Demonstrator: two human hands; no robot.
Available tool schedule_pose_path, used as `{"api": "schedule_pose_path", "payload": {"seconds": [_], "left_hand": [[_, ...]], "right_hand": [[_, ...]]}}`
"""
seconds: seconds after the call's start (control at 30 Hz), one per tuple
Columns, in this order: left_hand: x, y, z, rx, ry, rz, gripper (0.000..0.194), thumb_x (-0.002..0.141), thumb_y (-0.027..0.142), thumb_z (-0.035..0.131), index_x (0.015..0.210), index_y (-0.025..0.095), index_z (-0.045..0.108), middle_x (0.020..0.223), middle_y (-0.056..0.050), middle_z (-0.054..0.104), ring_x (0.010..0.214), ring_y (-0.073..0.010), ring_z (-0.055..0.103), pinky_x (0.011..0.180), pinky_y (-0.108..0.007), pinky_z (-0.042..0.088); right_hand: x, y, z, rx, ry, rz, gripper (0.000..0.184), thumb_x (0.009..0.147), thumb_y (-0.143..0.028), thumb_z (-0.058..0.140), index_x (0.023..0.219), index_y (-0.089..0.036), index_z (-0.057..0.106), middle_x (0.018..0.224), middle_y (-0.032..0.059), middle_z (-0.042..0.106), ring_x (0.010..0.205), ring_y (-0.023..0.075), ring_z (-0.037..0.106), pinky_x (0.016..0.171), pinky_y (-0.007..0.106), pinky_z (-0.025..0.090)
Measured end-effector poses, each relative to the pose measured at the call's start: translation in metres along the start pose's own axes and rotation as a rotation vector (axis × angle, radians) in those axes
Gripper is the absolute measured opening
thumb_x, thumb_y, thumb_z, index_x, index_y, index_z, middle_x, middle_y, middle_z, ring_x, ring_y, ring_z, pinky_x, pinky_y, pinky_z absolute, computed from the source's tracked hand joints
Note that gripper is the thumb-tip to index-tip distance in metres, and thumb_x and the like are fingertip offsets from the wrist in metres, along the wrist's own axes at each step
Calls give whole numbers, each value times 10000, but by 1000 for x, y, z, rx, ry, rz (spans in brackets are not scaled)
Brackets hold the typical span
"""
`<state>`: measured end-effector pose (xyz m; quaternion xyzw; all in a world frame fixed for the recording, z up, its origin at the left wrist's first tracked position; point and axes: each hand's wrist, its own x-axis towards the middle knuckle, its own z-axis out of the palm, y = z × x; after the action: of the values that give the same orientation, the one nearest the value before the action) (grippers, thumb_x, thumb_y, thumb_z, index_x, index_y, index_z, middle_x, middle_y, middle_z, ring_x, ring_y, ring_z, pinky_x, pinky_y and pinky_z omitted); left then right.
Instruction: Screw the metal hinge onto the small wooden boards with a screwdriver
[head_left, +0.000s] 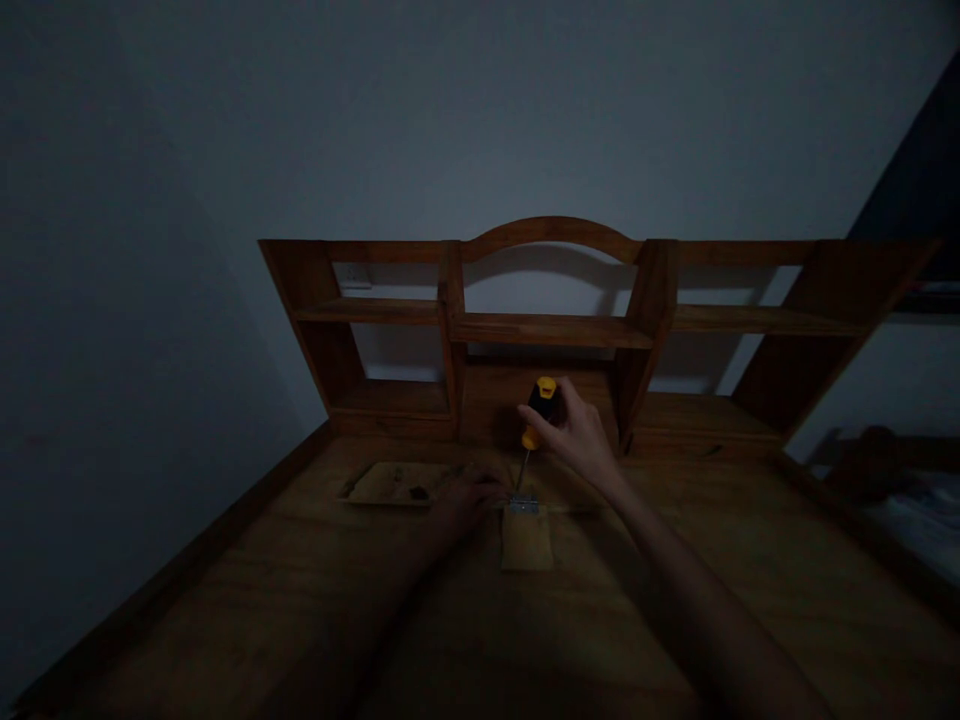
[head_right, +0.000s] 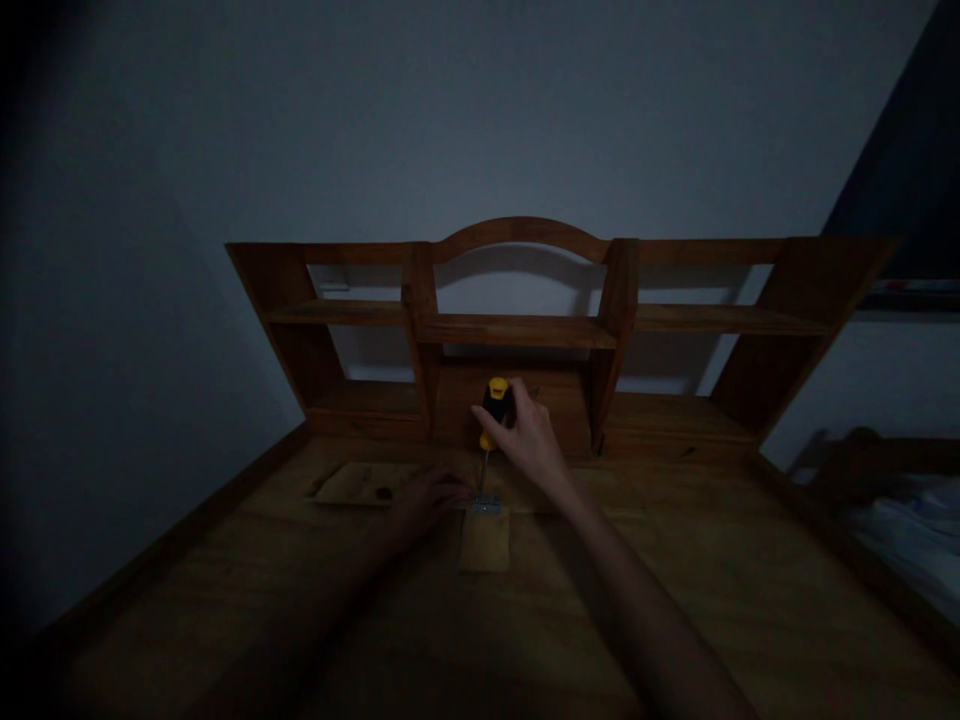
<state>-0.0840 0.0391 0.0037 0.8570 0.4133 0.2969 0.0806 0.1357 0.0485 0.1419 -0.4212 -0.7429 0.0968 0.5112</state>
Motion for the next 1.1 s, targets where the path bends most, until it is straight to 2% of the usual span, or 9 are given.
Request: {"api": "schedule_pose_path", "payload": {"seconds": [0.27, 0.77, 1.1], "left_hand": [[1, 1, -1, 5, -1, -20, 243, 969, 278, 511, 1066, 270, 734, 1130, -26, 676, 1029, -173, 622, 910, -310, 491], [0, 6, -7, 45, -19, -45, 248, 962, 304, 520, 1073, 283, 741, 1109, -39, 675, 1006, -190, 617, 904, -329, 487], [0, 1, -3, -14, 1, -12, 236, 963, 285, 520, 1060, 260, 734, 1117, -36, 670, 1004, -173, 619, 900, -311, 487]], "right_hand": [[0, 1, 6, 49, -20, -8, 382, 839, -566, 621, 964, -231, 486, 697, -33, 563, 602, 149, 550, 550, 255, 380], [-1, 0, 5, 38, -2, 18, 411, 819, -606, 616, 939, -234, 491, 652, -35, 542, 570, 147, 530, 523, 251, 363], [-1, 0, 6, 25, -16, 10, 413, 823, -614, 608, 929, -232, 488, 641, -36, 535, 561, 148, 530, 522, 257, 357]]}}
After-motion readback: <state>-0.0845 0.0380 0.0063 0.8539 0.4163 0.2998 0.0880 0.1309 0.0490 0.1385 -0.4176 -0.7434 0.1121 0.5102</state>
